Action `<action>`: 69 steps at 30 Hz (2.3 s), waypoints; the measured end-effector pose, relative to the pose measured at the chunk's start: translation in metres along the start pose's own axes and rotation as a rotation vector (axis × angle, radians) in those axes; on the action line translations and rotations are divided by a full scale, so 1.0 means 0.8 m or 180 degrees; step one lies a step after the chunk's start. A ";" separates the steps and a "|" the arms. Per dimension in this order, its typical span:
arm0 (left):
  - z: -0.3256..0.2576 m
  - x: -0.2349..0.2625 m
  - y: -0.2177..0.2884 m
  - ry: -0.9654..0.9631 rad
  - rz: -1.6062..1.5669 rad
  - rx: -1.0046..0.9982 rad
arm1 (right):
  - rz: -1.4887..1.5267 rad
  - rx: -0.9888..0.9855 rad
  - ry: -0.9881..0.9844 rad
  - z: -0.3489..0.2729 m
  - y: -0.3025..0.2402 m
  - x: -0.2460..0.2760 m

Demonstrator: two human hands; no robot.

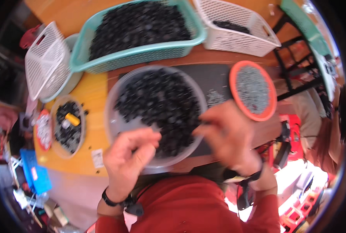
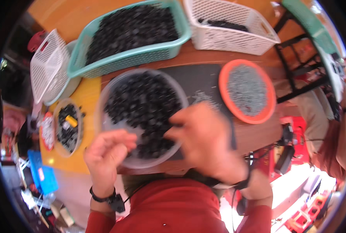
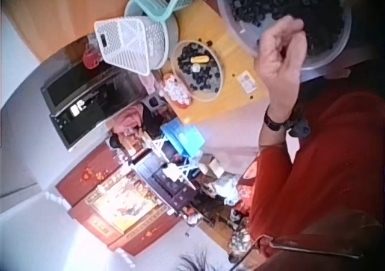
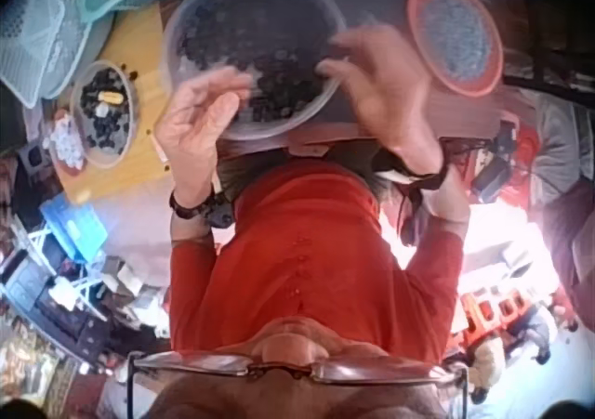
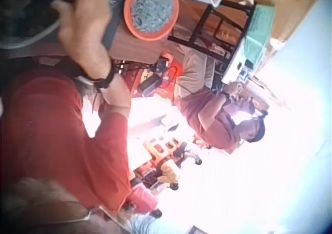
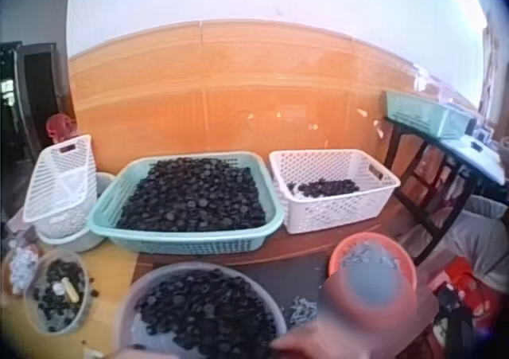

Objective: Assembling small black plastic fasteners by pushing pins into clip bases.

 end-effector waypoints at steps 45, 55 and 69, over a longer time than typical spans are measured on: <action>0.002 0.028 -0.026 -0.0317 -0.0835 0.0055 | 0.1295 0.0763 -0.0500 0.016 -0.042 -0.071; -0.006 0.039 -0.032 -0.0345 -0.1280 -0.0194 | 0.0808 0.0563 -0.0534 0.019 -0.032 -0.091; -0.018 0.035 -0.032 -0.0404 -0.1233 -0.0308 | 0.0302 0.0904 -0.0473 0.024 -0.040 -0.094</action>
Point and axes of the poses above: each hand's wrist, its own z-axis towards the middle knuckle, its own x-axis out of the back of the hand, y = z × x, the point moved 3 cm from there along z, towards the middle knuckle, and after that the axes turned 13 degrees about -y, right-handed, at the moved point
